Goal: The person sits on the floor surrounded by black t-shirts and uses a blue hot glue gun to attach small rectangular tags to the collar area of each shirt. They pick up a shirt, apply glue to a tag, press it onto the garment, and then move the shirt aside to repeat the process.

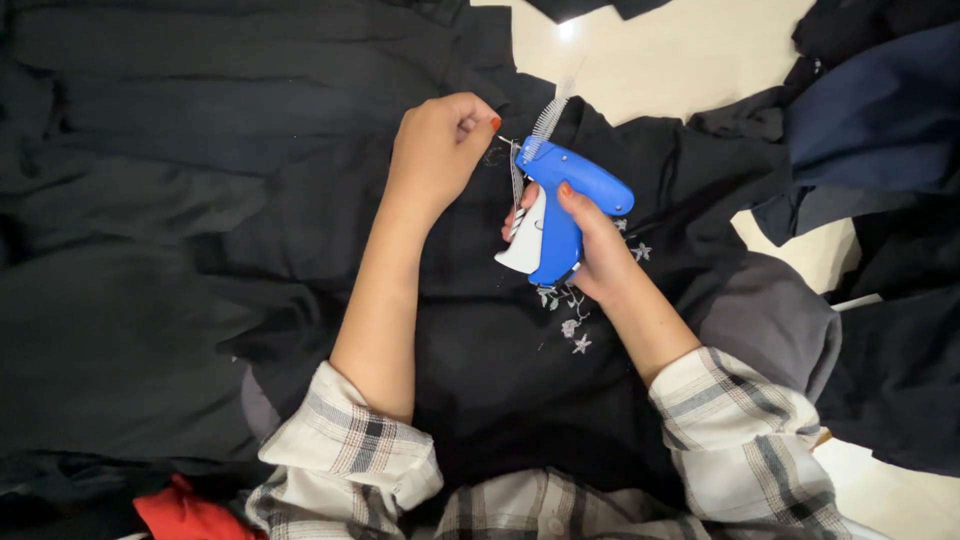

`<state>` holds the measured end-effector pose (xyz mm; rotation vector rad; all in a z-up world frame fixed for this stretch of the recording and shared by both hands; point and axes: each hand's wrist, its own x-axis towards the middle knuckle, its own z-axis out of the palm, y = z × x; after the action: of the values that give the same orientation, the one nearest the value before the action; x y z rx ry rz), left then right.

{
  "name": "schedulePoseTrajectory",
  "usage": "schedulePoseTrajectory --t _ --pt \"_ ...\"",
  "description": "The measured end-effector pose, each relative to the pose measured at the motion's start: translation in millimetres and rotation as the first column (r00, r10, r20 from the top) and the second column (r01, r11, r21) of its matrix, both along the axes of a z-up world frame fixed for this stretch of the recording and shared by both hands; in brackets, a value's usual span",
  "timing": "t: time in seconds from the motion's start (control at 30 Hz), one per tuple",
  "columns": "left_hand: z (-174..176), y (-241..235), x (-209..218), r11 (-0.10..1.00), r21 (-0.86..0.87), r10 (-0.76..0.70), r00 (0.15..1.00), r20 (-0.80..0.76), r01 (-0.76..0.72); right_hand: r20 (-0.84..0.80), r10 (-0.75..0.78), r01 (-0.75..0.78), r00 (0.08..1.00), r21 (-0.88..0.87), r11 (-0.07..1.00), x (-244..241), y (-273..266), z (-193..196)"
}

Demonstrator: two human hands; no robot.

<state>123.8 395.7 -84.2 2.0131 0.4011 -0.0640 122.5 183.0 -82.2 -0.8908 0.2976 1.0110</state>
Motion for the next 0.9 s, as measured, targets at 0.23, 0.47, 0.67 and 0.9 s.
schedulePoseTrajectory --t 0.23,0.47,0.67,0.9 --pt "4 1 0 0.999 -0.041 0.001 0.999 0.038 0.0 0.045 0.019 -0.018 0.999 -0.02 1.0 1 0 0" --pt "7 4 0 0.998 -0.058 0.006 0.997 0.076 -0.002 0.058 0.009 -0.004 0.998 -0.075 0.997 3 2 5" --pt "6 4 0 0.998 -0.061 0.014 0.997 0.08 -0.009 0.095 0.017 -0.008 0.995 -0.088 0.996 3 4 10" --pt "4 1 0 0.999 -0.039 0.02 0.998 0.055 -0.018 0.141 0.046 -0.026 0.989 -0.145 0.989 -1 0 5"
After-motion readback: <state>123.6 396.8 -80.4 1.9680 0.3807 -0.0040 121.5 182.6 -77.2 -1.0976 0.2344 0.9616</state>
